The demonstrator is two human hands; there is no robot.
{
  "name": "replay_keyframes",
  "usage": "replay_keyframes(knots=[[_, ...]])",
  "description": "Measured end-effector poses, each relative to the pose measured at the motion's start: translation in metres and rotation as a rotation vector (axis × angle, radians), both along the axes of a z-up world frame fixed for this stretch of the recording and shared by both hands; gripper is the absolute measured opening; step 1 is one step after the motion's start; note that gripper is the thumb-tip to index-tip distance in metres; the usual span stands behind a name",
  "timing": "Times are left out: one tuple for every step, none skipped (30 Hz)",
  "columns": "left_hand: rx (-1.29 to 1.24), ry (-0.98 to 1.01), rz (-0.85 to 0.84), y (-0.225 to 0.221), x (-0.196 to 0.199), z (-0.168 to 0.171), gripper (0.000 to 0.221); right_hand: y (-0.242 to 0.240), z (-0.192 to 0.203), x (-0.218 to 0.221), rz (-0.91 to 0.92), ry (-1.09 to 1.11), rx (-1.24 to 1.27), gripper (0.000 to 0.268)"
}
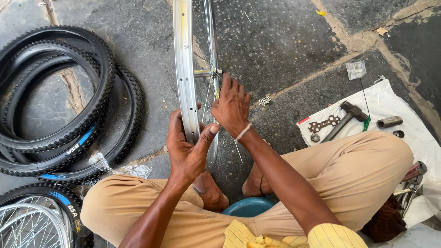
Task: The person threads bicycle spokes into a wheel rim and uses a small tool to tighten the spoke nipples.
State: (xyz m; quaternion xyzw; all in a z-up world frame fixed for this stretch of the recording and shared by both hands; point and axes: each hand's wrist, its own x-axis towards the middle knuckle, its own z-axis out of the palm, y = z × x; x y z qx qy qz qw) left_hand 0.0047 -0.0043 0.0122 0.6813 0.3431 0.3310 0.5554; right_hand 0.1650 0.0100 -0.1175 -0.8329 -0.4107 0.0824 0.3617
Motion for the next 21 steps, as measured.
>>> replay_keyframes(knots=[[0.001,-0.004,-0.002,0.001,0.001,0.003,0.059,-0.006,0.009,0.000,0.036,-0.169,-0.007,0.076],[-0.038,0.020,-0.061,0.004,0.001,0.007,0.064,-0.017,0.019,0.000,0.077,0.316,0.146,0.061],[-0.074,0.041,-0.120,0.011,0.000,0.012,0.069,-0.029,0.031,0.003,0.120,0.799,0.299,0.046],[-0.109,0.062,-0.180,0.019,0.001,0.014,0.075,-0.035,0.044,0.005,0.167,1.281,0.450,0.035],[-0.091,0.026,-0.232,0.025,0.002,0.014,0.065,-0.039,0.057,0.005,0.282,1.255,0.500,0.032],[-0.073,-0.010,-0.284,0.030,0.005,0.013,0.055,-0.043,0.068,0.006,0.398,1.228,0.547,0.029],[-0.053,-0.046,-0.338,0.032,0.006,0.011,0.045,-0.043,0.077,0.006,0.513,1.199,0.594,0.028],[-0.024,-0.039,-0.279,0.029,0.005,0.010,0.046,-0.041,0.081,0.005,0.547,1.196,0.570,0.028],[0.008,-0.040,-0.226,0.027,0.008,0.009,0.047,-0.038,0.082,0.007,0.579,1.181,0.547,0.029],[0.039,-0.041,-0.172,0.025,0.010,0.009,0.049,-0.035,0.076,0.012,0.611,1.167,0.525,0.030],[0.046,-0.010,-0.136,0.025,0.013,0.008,0.049,-0.031,0.062,0.026,0.506,1.014,0.472,0.030],[0.053,0.021,-0.099,0.028,0.012,0.007,0.048,-0.021,0.041,0.045,0.403,0.861,0.418,0.031],[0.052,0.061,-0.052,0.026,0.007,0.007,0.048,-0.013,0.014,0.071,0.298,0.742,0.413,0.031],[0.101,0.070,-0.034,0.027,0.003,0.006,0.048,-0.009,-0.018,0.102,0.196,0.621,0.406,0.031],[0.156,0.080,-0.015,0.031,0.000,0.008,0.047,-0.008,-0.053,0.132,-0.007,0.436,0.366,0.017],[0.212,0.090,0.003,0.033,-0.001,0.010,0.047,-0.020,-0.092,0.156,-0.094,0.295,0.380,0.008],[0.224,0.054,0.020,0.032,-0.004,0.016,0.048,-0.037,-0.130,0.177,-0.181,0.205,0.312,0.006],[0.235,0.018,0.037,0.026,-0.010,0.022,0.049,-0.054,-0.167,0.197,-0.331,0.329,-0.056,0.019],[0.236,-0.010,0.047,0.019,-0.016,0.028,0.051,-0.074,-0.198,0.206,-0.357,0.287,-0.095,0.013],[0.246,0.006,0.054,0.015,-0.020,0.033,0.049,-0.085,-0.218,0.204,-0.382,0.245,-0.134,0.014],[0.254,0.018,0.062,0.012,-0.023,0.037,0.047,-0.091,-0.235,0.199,-0.358,0.210,-0.231,0.016]])
